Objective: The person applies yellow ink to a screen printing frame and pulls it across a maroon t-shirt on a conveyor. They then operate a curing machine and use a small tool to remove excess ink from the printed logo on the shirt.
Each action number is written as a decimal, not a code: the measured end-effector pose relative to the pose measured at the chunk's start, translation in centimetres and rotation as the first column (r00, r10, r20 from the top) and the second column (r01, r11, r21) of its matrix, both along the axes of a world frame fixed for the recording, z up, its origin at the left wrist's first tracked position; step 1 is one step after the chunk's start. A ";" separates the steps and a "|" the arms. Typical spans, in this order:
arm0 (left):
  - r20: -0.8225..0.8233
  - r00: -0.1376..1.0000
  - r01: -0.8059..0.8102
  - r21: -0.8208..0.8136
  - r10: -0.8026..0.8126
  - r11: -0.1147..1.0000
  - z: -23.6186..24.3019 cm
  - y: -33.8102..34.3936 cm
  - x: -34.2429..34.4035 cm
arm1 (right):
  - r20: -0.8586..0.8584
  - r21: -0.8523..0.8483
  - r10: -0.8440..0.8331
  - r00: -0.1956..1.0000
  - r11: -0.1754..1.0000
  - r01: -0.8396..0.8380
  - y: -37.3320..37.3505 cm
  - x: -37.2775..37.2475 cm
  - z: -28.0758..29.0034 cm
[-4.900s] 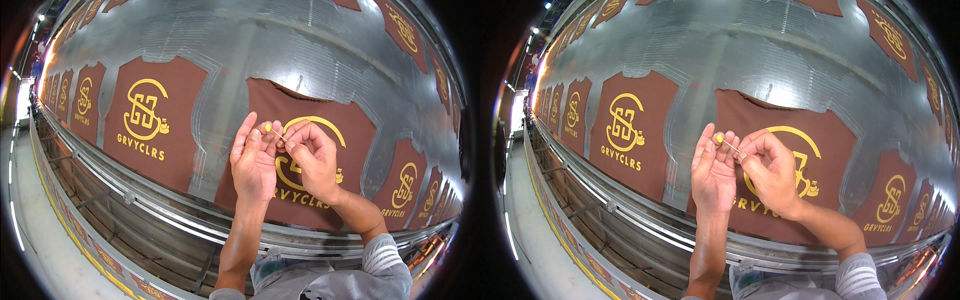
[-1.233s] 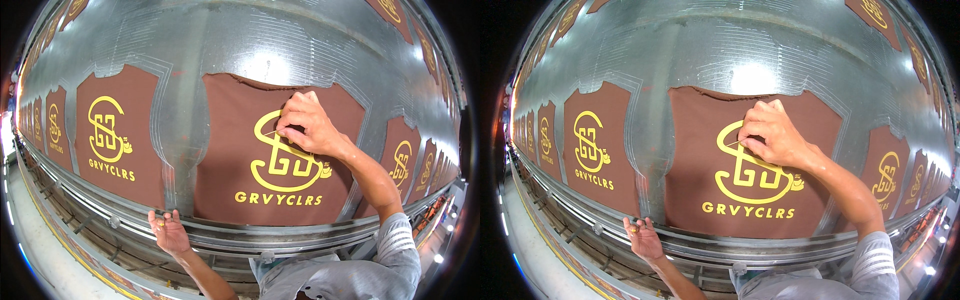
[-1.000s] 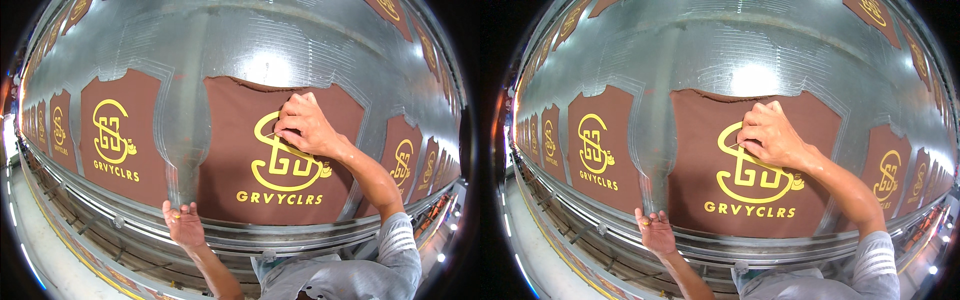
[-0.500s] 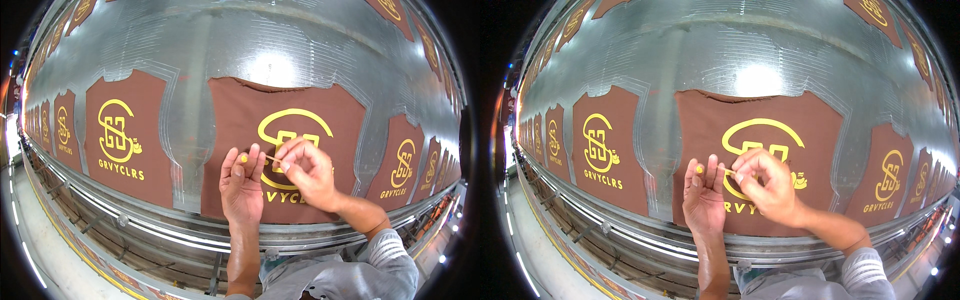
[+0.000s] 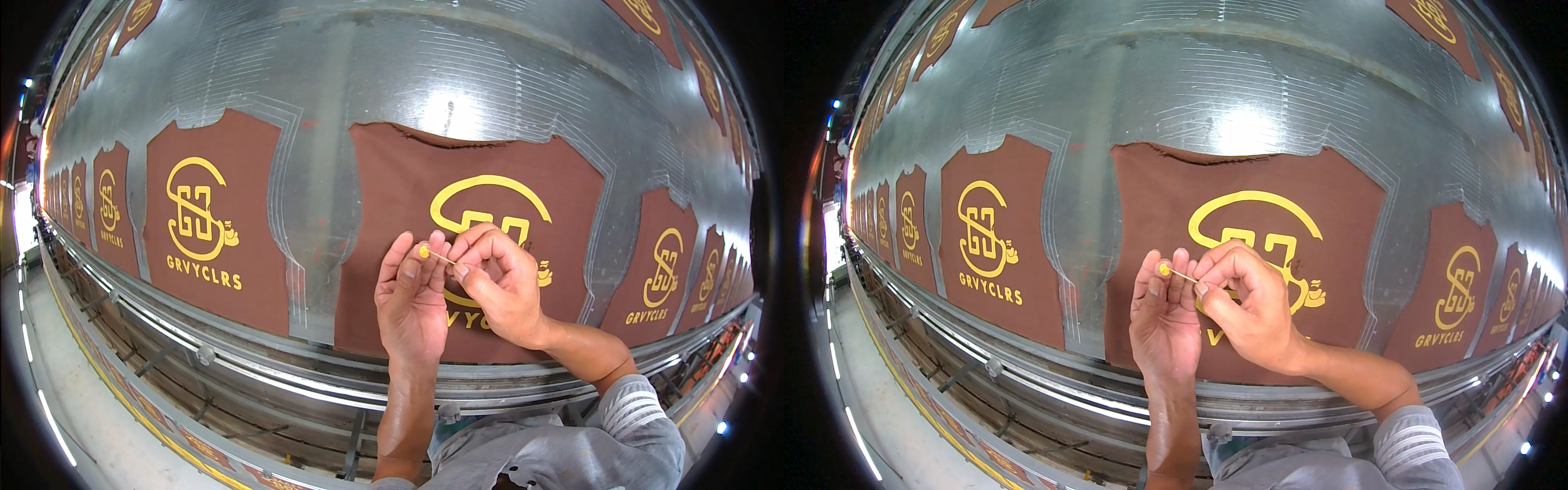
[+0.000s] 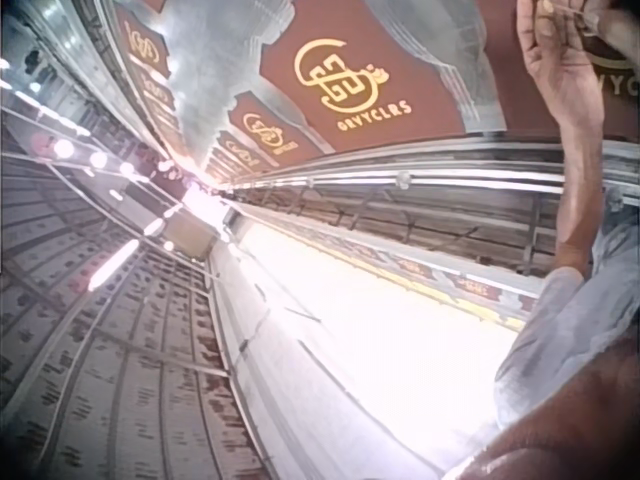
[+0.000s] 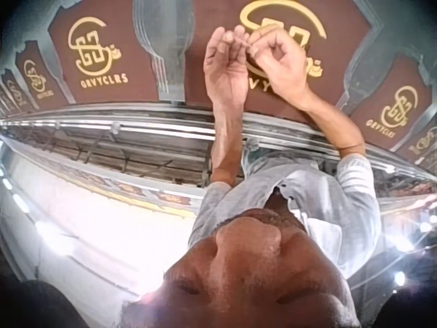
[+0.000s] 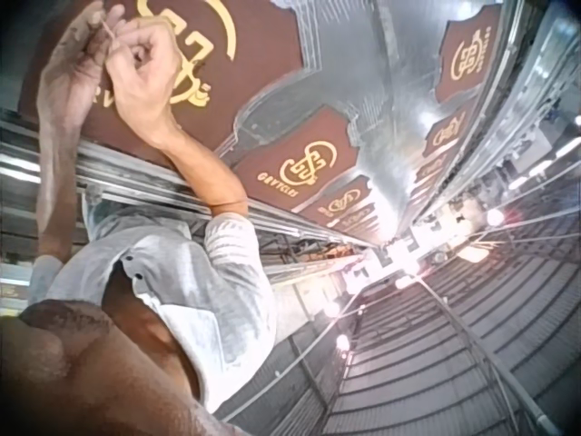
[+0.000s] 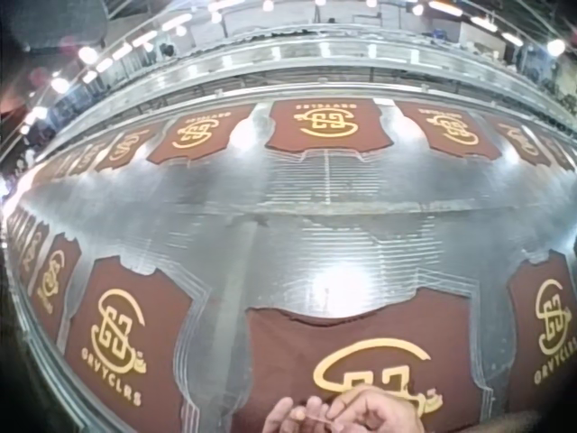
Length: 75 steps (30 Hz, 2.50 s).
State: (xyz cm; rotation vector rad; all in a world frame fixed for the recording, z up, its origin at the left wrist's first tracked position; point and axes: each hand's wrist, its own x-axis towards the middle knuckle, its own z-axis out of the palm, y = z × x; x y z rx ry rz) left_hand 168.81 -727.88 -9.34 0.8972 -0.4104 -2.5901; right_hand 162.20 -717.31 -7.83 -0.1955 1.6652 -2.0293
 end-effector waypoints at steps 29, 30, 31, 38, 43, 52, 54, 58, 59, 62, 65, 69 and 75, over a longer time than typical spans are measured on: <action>-0.232 0.958 -0.265 -0.473 0.171 0.840 -4.8 -14.1 19.9 | -0.671 0.622 0.468 0.575 0.778 0.093 1.6 -7.9 -4.7; -0.256 0.954 -0.263 -0.458 0.157 0.849 -4.8 -14.1 19.7 | -0.668 0.627 0.473 0.574 0.773 0.092 1.6 -8.0 -4.7; -0.281 0.949 -0.261 -0.443 0.144 0.858 -4.8 -14.1 19.6 | -0.666 0.632 0.479 0.573 0.769 0.092 1.6 -8.0 -4.6; -0.293 0.946 -0.254 -0.411 0.137 0.876 -4.8 -14.1 19.6 | -0.662 0.634 0.476 0.579 0.767 0.096 1.5 -7.9 -4.8; -0.294 0.945 -0.255 -0.396 0.141 0.882 -4.7 -14.1 19.6 | -0.661 0.643 0.490 0.568 0.761 0.092 1.5 -8.0 -4.8; -0.313 0.941 -0.249 -0.385 0.128 0.889 -4.9 -14.2 19.5 | -0.662 0.644 0.487 0.570 0.758 0.101 1.3 -7.9 -4.6; -0.309 0.942 -0.251 -0.384 0.133 0.889 -4.8 -14.2 19.4 | -0.657 0.647 0.494 0.570 0.757 0.090 1.3 -7.9 -4.5; -0.308 0.942 -0.252 -0.375 0.136 0.892 -4.7 -14.3 19.3 | -0.655 0.638 0.482 0.582 0.765 0.084 1.3 -8.0 -4.5; -0.308 0.942 -0.250 -0.376 0.134 0.892 -4.7 -14.3 19.3 | -0.656 0.636 0.477 0.585 0.766 0.089 1.3 -8.0 -4.5; -0.306 0.943 -0.246 -0.380 0.130 0.891 -4.7 -14.3 19.4 | -0.654 0.647 0.501 0.567 0.759 0.075 1.4 -8.0 -4.5; -0.293 0.947 -0.246 -0.387 0.134 0.889 -4.7 -14.2 19.4 | -0.676 0.625 0.461 0.575 0.772 0.117 1.2 -7.8 -4.6; -0.229 0.964 -0.225 -0.441 0.133 0.869 -4.3 -14.0 19.2 | -0.670 0.630 0.471 0.573 0.769 0.105 1.2 -7.8 -4.6; 0.015 0.977 -0.180 -0.483 0.213 0.857 -2.7 -11.1 14.7 | -0.665 0.628 0.471 0.580 0.772 0.093 1.4 -7.9 -4.7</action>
